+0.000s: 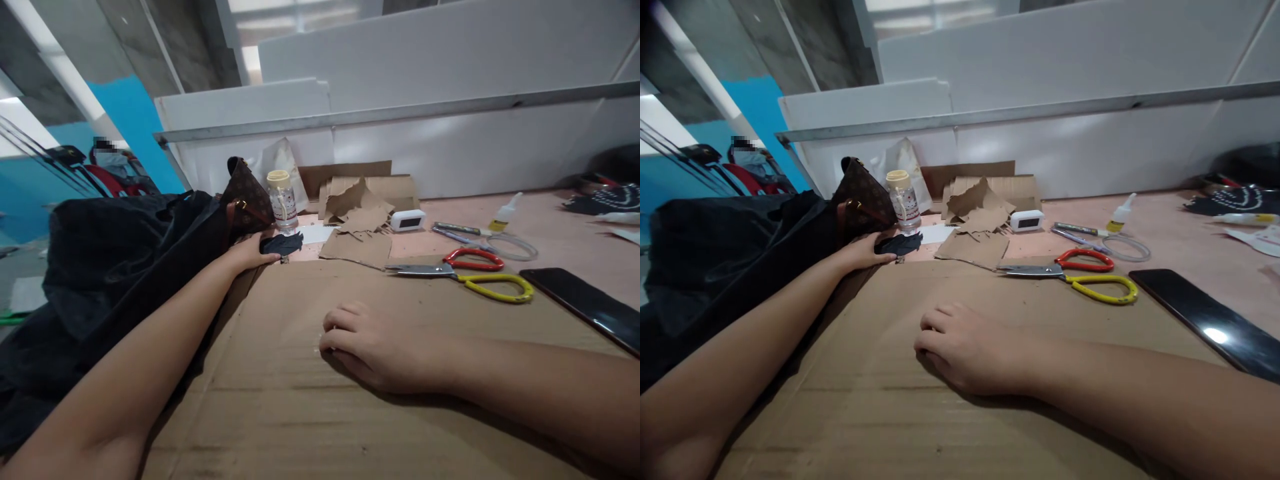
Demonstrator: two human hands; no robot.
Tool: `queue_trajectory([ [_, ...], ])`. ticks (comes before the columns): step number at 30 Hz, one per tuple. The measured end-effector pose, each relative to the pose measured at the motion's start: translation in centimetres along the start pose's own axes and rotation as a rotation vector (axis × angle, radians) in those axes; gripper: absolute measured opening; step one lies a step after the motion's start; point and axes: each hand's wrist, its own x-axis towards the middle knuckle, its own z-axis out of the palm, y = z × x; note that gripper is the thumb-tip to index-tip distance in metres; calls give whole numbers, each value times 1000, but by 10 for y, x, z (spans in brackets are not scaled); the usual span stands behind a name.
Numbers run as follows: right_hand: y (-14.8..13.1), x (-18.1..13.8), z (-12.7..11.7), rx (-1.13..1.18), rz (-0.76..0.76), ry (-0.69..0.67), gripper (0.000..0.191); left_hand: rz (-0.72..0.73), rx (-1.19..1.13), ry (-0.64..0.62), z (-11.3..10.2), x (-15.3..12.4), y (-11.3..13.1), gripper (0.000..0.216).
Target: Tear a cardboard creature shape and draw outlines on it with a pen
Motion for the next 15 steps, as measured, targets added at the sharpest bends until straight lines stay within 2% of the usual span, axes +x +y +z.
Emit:
queue_trajectory([
  [8,-2,-1,-2,7,17,1,25,53,-126,-26,4,5,-8,44],
  [10,-3,-1,-3,10,22,-4,25,60,-150,-32,4,6,-8,54],
  [13,-4,0,-5,12,30,-17,25,59,-183,-36,1,5,-9,82],
  [15,-4,0,-5,10,28,-20,25,51,-210,-25,0,4,-9,91],
])
